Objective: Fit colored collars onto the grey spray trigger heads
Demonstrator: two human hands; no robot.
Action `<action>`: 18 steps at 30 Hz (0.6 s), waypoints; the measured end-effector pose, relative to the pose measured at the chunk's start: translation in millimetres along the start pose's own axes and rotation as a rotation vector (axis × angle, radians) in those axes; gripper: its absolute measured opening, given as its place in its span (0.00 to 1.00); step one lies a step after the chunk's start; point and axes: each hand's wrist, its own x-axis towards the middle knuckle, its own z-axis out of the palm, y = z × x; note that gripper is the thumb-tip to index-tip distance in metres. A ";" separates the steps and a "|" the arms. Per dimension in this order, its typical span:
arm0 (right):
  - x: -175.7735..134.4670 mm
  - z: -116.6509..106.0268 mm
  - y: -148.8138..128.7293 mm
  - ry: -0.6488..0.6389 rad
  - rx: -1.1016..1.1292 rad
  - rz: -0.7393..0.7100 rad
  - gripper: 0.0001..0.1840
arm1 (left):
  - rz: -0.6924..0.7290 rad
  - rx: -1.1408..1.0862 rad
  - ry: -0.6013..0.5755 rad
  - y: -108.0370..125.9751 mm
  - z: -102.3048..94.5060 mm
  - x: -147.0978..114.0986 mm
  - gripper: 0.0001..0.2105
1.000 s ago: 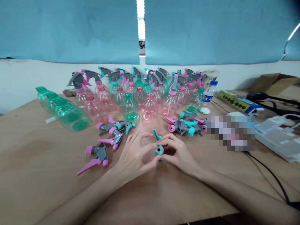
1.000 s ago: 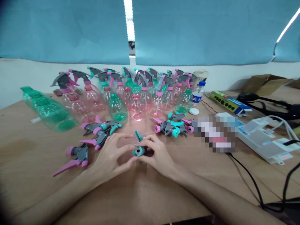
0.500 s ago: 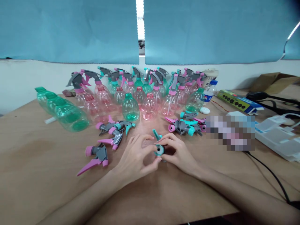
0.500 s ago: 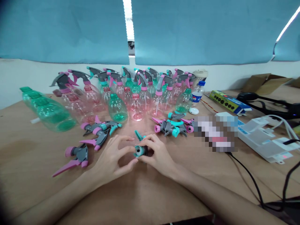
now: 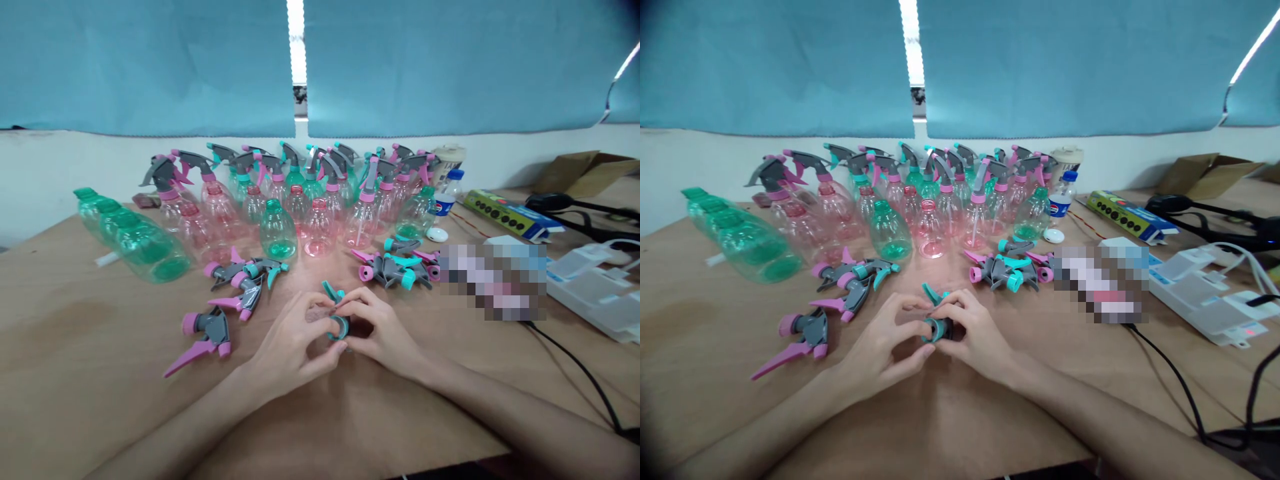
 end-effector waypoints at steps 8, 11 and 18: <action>1.9 -2.8 -0.5 0.014 0.043 0.067 0.10 | -0.013 0.121 0.045 -8.3 -1.7 -1.4 0.11; 2.1 -2.9 -1.2 0.011 0.047 0.071 0.09 | 0.000 0.081 0.017 -4.7 -0.8 -1.9 0.12; 3.0 -3.2 -3.6 0.022 0.052 0.073 0.10 | 0.038 0.024 -0.031 -4.8 -1.8 -2.9 0.13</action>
